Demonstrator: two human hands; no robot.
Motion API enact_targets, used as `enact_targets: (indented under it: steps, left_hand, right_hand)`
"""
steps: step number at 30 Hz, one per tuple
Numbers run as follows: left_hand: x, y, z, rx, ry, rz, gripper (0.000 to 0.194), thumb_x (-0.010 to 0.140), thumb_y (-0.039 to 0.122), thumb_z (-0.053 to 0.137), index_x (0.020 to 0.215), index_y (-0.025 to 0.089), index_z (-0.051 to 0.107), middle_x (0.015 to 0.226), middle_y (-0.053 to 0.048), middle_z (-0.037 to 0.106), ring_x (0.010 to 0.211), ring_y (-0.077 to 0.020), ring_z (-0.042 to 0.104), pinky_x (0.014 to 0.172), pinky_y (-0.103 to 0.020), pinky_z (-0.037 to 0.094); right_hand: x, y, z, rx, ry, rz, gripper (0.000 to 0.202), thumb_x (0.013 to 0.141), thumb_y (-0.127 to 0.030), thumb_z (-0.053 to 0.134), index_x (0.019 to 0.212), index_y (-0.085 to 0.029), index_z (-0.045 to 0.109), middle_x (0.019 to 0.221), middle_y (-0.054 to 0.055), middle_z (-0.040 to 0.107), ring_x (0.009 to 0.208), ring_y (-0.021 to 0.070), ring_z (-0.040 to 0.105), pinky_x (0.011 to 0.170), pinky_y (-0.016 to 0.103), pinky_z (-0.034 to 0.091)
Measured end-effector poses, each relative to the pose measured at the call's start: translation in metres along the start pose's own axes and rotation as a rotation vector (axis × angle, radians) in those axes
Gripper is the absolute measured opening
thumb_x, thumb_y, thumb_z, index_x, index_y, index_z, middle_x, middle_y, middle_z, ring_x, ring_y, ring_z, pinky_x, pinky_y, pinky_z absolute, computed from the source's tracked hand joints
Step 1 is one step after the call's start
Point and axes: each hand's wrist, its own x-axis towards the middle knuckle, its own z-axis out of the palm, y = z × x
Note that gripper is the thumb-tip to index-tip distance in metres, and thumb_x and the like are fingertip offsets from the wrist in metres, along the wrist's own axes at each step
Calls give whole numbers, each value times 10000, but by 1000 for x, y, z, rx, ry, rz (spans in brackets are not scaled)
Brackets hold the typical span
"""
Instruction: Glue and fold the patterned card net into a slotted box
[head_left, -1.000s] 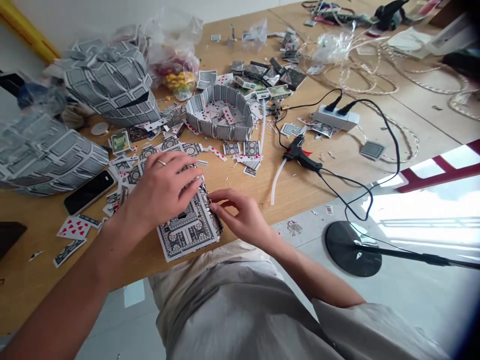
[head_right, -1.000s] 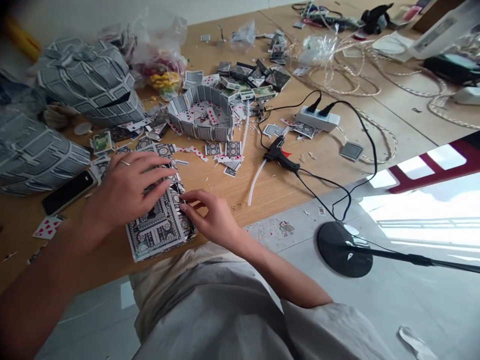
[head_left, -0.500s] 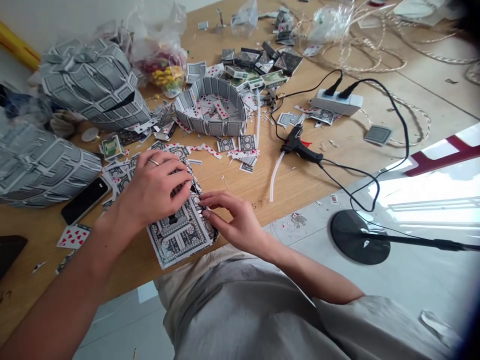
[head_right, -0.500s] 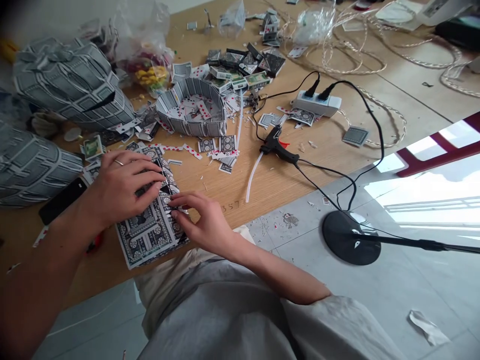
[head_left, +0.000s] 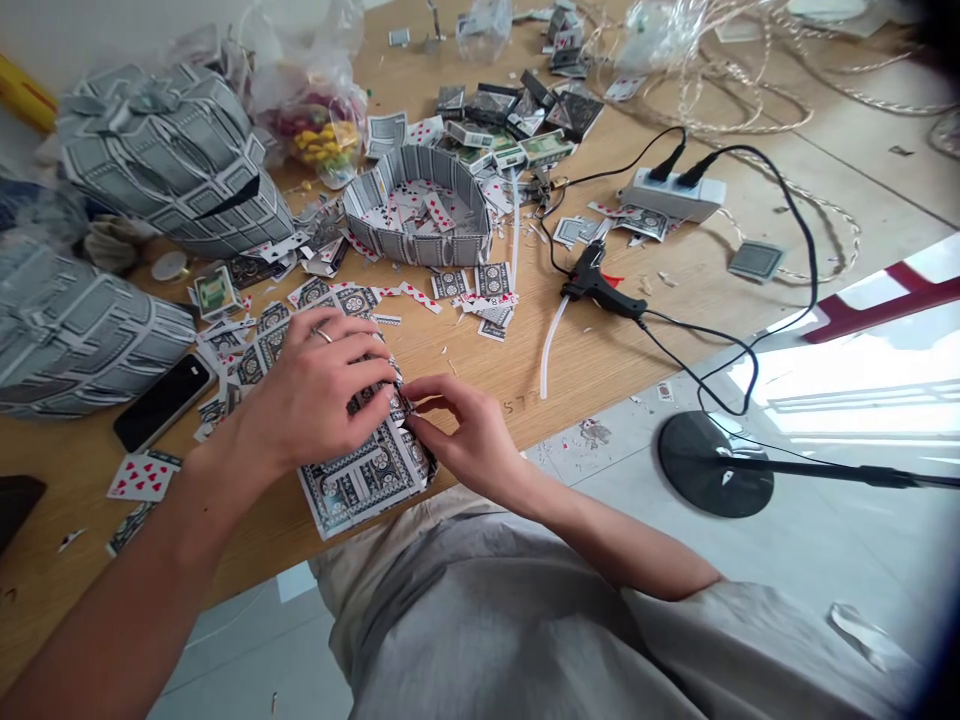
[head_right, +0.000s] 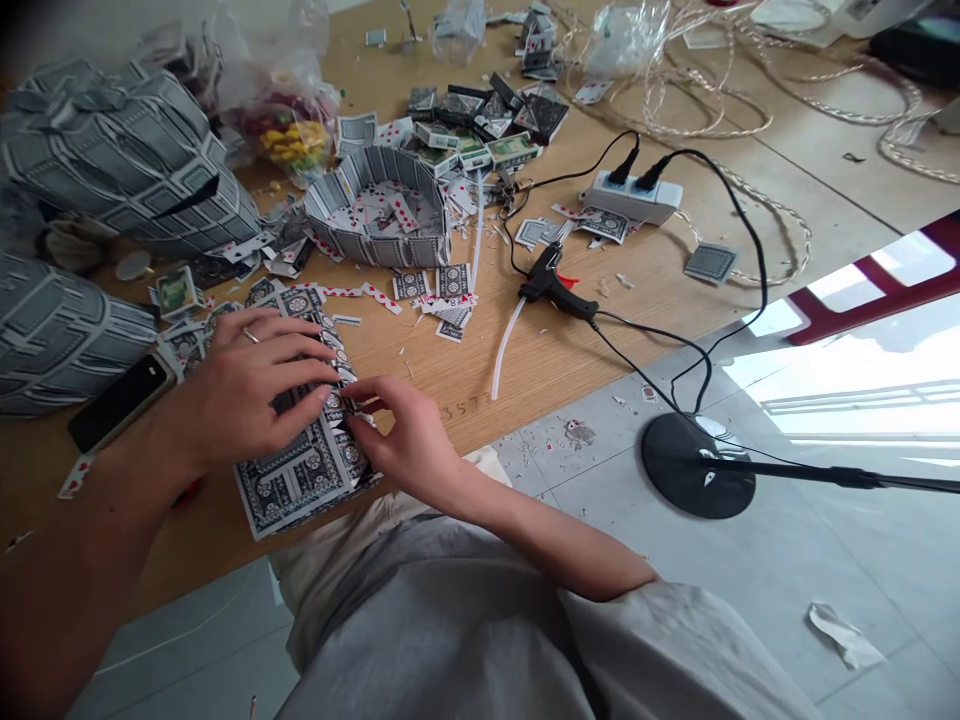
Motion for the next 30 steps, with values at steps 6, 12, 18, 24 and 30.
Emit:
enact_targets:
  steps: [6,12,18,24,30]
  left_hand:
    - [0,3,1,-57,-82,-4,260,964,321,560,1017,218,794,1097,-68,810,1135,-313,721,1193,-612,366]
    - [0,-2,2,-70,-63,10,239,961,313,569,998,201,778,1079,-71,813,1099,-306,728,1155,-580,413]
    - [-1,-4,1,-58,-56,9,215,956,308,576,982,212,768,1092,-71,812,1089,-297,736,1171,-568,417]
    - [-1,-3,2,-62,-64,0,234,956,323,570,978,212,775,1087,-67,814,1086,-293,740,1185,-574,412]
    - [2,-1,2,-58,-80,-16,246,948,342,569,942,244,794,1069,-55,816,1084,-294,734,1180,-569,415]
  right_hand:
    - [3,4,3,-1,24,36,243,874,-121,698,1091,-221,744,1063,31,799,933,185,763,889,358,638]
    - [2,2,3,-13,34,49,236,880,-127,690,1092,-215,747,1079,46,799,954,194,764,901,368,637]
    - [2,2,2,-50,39,67,226,891,-137,698,1093,-225,745,1070,40,803,933,191,762,896,370,638]
    - [1,5,2,-51,39,52,218,895,-150,708,1097,-223,744,1085,45,799,943,190,763,901,365,641]
    - [0,8,0,-6,4,28,177,930,-204,721,1104,-218,748,1105,55,792,1016,198,753,926,364,640]
